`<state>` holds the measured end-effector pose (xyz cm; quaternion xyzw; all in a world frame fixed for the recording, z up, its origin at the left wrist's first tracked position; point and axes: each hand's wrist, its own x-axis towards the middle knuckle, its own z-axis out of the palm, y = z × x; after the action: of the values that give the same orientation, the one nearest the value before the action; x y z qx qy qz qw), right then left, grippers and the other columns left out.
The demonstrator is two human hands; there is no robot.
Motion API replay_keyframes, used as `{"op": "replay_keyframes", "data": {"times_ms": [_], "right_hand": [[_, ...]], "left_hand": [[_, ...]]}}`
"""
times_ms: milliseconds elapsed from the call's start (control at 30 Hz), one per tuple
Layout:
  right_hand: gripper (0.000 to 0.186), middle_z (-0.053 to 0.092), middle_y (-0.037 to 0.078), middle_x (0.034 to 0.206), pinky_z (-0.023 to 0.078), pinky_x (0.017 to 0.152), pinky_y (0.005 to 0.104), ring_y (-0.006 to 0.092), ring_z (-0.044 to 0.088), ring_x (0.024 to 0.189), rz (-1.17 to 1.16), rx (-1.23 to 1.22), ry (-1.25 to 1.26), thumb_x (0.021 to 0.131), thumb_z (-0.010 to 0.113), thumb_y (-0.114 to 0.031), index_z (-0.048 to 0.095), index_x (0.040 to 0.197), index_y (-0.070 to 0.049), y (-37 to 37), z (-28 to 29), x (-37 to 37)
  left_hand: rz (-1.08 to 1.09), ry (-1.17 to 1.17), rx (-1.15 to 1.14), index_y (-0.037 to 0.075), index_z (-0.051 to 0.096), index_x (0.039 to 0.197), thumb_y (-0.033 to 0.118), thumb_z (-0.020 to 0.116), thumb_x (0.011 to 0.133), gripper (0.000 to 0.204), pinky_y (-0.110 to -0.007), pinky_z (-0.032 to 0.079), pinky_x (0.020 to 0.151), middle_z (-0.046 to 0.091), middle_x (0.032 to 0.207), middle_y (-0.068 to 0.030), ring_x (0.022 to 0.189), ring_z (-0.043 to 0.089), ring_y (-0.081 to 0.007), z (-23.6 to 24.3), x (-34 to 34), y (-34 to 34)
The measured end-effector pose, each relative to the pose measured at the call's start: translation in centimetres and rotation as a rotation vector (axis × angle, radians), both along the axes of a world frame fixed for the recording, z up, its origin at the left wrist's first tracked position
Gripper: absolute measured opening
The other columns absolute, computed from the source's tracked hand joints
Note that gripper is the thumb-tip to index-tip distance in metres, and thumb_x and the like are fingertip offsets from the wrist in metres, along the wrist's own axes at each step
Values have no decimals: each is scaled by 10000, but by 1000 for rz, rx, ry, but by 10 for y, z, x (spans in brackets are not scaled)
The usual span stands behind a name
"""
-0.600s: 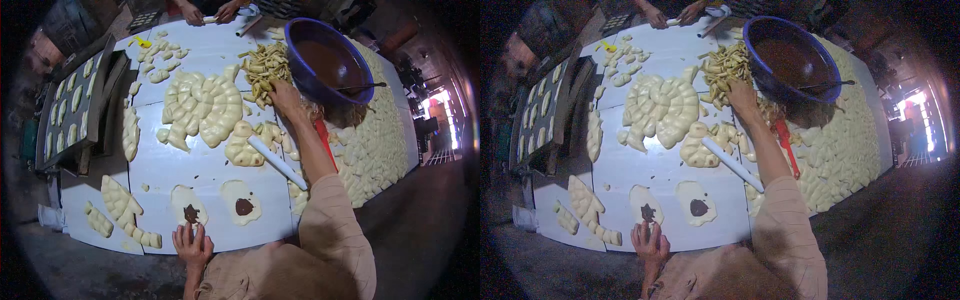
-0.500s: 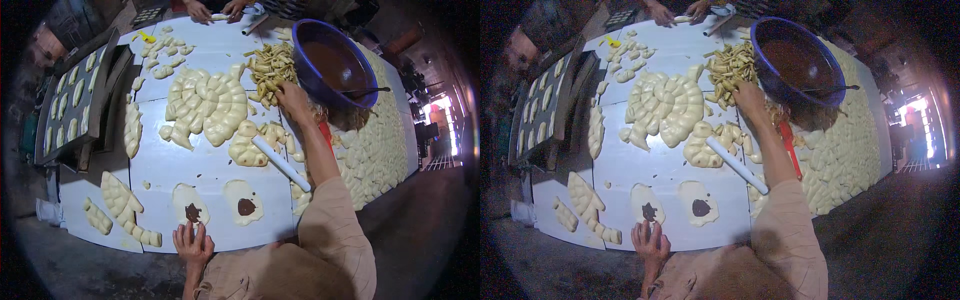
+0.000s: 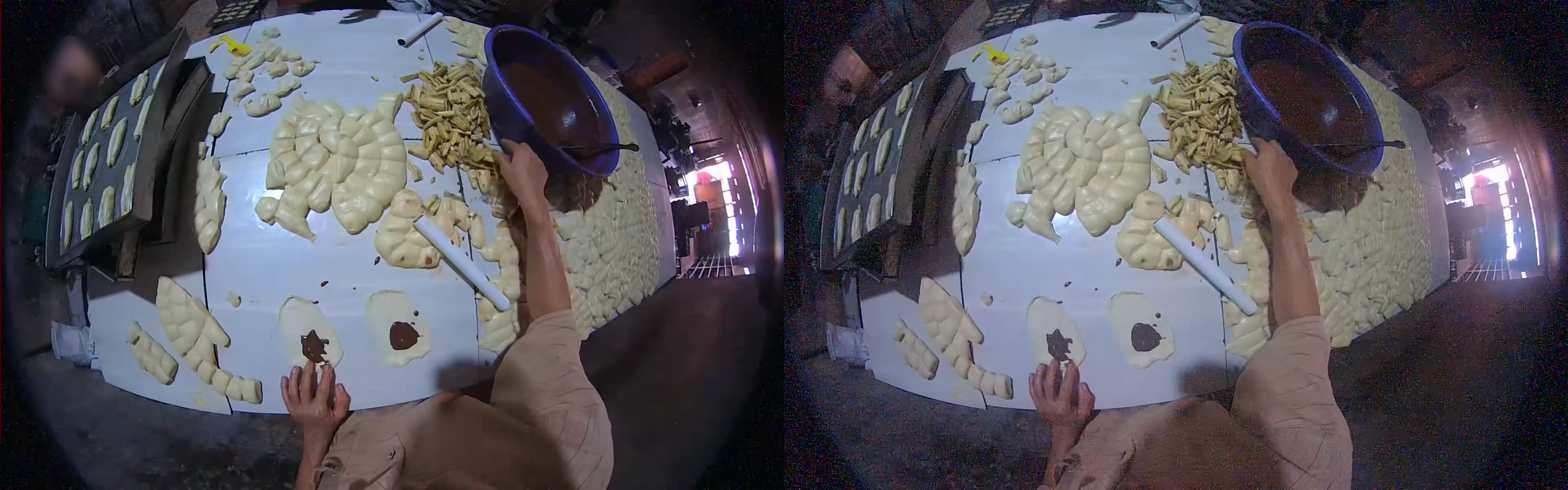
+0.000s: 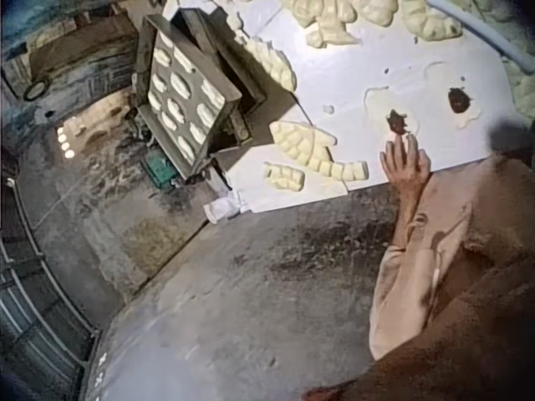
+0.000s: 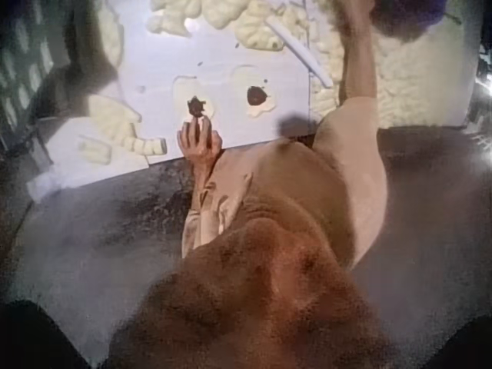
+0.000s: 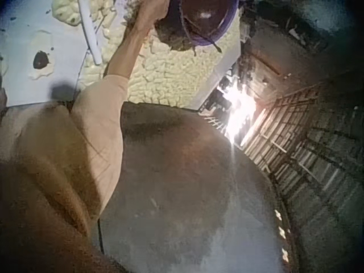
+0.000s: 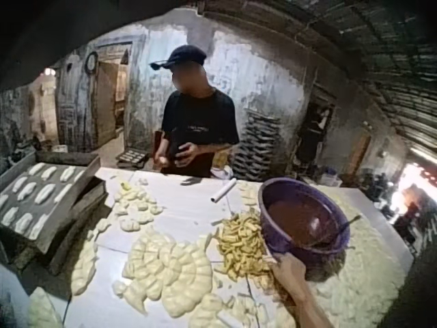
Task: The person rolls out pieces of dough using a small rolling pin, spreads a dark filling onto them using a spatula, and then rolls them into cylindrical shapes, placing the finished pieces onto a baking tray.
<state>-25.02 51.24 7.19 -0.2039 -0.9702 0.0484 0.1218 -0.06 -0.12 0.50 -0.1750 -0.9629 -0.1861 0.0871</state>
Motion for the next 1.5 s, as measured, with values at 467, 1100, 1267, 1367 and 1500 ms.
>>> {"op": "replay_keyframes", "data": {"times_ms": [467, 1100, 1267, 1367, 1500], "right_hand": [[136, 662, 85, 975, 537, 772, 476, 341, 680, 909, 577, 179, -143, 884, 671, -254, 698, 955, -141, -53, -29, -83], [354, 716, 184, 1014, 530, 801, 432, 338, 694, 930, 482, -216, -128, 929, 667, -319, 725, 1103, -17, -81, 30, 15], [224, 696, 115, 946, 522, 777, 354, 249, 683, 871, 650, -527, -341, 923, 716, -179, 707, 1080, -19, -135, 26, 120], [213, 696, 108, 942, 532, 767, 378, 295, 680, 867, 798, -617, -406, 905, 720, -171, 733, 1069, -36, -171, 26, 163], [190, 678, 107, 915, 533, 731, 397, 312, 676, 826, 846, -692, -383, 897, 686, -203, 737, 999, -50, -179, 7, 189]], "left_hand": [[12, 41, 4, 184, 731, 1239, 299, 676, 826, 432, -588, 377, 1097, 616, 1354, -111, 1287, 526, -350, 0, -6, 1], [22, 149, 68, 174, 758, 1191, 278, 673, 835, 381, -562, 416, 1074, 621, 1366, -105, 1293, 534, -355, 2, -6, 2], [16, 135, 97, 188, 731, 1246, 271, 682, 828, 428, -541, 404, 1095, 610, 1390, -91, 1319, 522, -331, -7, -6, 3], [33, 141, 109, 191, 729, 1247, 274, 698, 820, 436, -544, 394, 1103, 603, 1399, -85, 1327, 520, -328, -12, -3, 2], [1, 122, 129, 150, 701, 1281, 218, 689, 841, 445, -573, 373, 1121, 587, 1406, -150, 1329, 515, -376, -4, -3, 4]]}}
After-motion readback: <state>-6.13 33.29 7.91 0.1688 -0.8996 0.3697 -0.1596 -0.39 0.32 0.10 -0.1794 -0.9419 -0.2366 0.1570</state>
